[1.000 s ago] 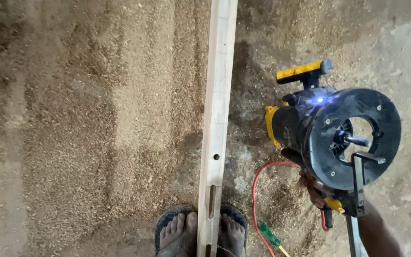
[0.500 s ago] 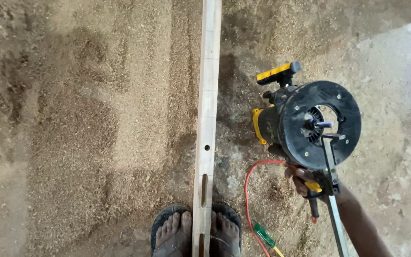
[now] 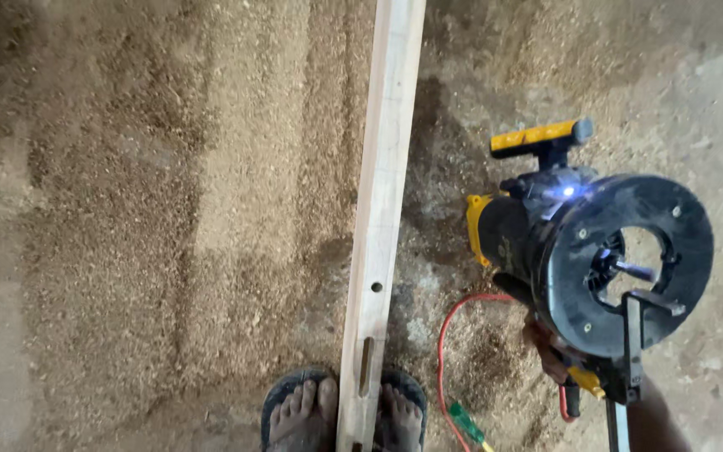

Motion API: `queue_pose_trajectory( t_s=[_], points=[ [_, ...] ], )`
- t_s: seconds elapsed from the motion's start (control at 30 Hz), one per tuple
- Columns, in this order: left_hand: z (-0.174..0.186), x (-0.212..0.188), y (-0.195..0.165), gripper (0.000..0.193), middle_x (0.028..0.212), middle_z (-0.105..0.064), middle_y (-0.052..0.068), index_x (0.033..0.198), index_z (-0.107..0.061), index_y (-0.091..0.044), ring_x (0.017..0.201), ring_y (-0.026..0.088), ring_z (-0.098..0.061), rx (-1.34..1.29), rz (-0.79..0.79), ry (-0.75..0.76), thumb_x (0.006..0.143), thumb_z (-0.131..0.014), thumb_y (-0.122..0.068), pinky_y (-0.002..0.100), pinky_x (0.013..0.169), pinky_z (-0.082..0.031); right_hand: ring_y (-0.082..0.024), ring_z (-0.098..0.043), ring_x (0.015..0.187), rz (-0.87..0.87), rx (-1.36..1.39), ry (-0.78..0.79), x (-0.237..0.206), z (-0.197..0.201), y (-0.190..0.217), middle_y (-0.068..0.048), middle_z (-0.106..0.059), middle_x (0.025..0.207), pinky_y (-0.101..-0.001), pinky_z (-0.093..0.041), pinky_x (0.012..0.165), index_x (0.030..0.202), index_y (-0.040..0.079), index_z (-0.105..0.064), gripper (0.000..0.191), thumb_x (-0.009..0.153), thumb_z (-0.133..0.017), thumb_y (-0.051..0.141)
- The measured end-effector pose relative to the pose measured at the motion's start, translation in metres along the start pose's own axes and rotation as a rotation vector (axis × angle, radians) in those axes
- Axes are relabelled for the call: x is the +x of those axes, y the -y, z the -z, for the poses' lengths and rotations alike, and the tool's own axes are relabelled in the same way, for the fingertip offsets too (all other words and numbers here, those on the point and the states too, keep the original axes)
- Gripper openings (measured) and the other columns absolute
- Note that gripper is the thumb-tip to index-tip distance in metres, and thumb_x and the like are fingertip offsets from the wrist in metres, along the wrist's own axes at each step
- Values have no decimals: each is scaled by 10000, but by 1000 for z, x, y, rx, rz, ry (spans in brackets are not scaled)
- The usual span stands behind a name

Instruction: The person kneels on the floor of a woodworking shop and adjusts the bit of a wood router, using a screwdriver to loosen and tighten the collet and positioning the bit. They then hold the router with both hands and run it along a slotted wooden strip on the floor to rout the wood.

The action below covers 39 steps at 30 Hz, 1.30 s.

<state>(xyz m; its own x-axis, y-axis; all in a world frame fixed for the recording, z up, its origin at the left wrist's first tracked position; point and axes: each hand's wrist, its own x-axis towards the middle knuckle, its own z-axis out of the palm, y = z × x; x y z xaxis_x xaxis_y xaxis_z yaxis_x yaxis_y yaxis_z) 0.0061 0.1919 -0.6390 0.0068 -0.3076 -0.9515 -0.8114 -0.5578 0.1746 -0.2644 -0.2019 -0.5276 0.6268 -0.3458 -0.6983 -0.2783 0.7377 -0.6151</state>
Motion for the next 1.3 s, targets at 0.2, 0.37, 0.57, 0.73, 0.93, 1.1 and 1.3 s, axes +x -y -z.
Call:
queue_pose_trajectory(
  t_s=[0.2, 0.37, 0.57, 0.73, 0.93, 1.1, 1.3],
  points=[
    [2, 8, -12, 630, 1660, -285, 70, 1586, -197, -221, 1526, 246, -303, -152, 187, -131, 1046, -291, -531, 439, 1251, -243, -141, -563, 677, 54, 23, 53, 2, 1, -10, -221, -627, 1110, -282, -482, 542, 1209, -66, -564, 333, 994, -655, 172],
    [103, -89, -6, 672, 1658, -275, 139, 1604, -196, -187, 1503, 305, -311, -10, 5, -278, 1019, -372, -467, 457, 1209, -275, -144, -563, 683, 149, 94, 207, 1, -41, 9, -232, -620, 1125, -283, -482, 545, 1203, -68, -556, 327, 1000, -654, 170],
    [258, -175, -60, 1173, 1631, -207, 244, 1609, -86, -86, 1462, 359, -291, -935, -549, -849, 792, -821, -497, 518, 1148, -305, -157, -573, 801, 244, 269, 571, -15, -103, 54, -103, -577, 1160, -294, -509, 647, 1280, 9, -524, 551, 840, -794, 202],
    [253, -161, -108, 932, 1268, -629, 212, 1611, -221, -78, 1075, 352, -671, -1201, -700, -801, 817, -704, -147, 461, 904, -597, -161, -573, 813, 45, 299, 494, -36, -130, 70, -50, -579, 1083, -307, -510, 674, 1274, -7, -548, 392, 994, -640, 251],
    [235, -166, -93, 679, 1168, -707, 179, 1424, -435, 14, 950, 215, -736, -1197, -523, -709, 850, -771, -123, 320, 739, -595, -168, -586, 820, 47, 306, 506, -34, -122, 60, -71, -617, 1050, -288, -500, 651, 1256, 54, -569, 351, 961, -631, 235],
    [231, -146, -89, 940, 1067, -683, 210, 1655, -202, -114, 811, 252, -664, -1221, -657, -735, 828, -648, -103, 324, 624, -577, -160, -576, 774, 29, 281, 394, -17, -98, 54, -103, -637, 1059, -270, -503, 556, 1241, 0, -589, 318, 983, -623, 182],
    [168, -64, -74, 929, 1368, -546, 272, 1640, -213, -88, 1179, 375, -531, -1143, -584, -785, 846, -693, -134, 470, 957, -438, -182, -602, 886, 71, 386, 574, 8, -52, 24, -128, -623, 1100, -290, -553, 673, 1177, 6, -592, 213, 1043, -634, 166]
  ],
)
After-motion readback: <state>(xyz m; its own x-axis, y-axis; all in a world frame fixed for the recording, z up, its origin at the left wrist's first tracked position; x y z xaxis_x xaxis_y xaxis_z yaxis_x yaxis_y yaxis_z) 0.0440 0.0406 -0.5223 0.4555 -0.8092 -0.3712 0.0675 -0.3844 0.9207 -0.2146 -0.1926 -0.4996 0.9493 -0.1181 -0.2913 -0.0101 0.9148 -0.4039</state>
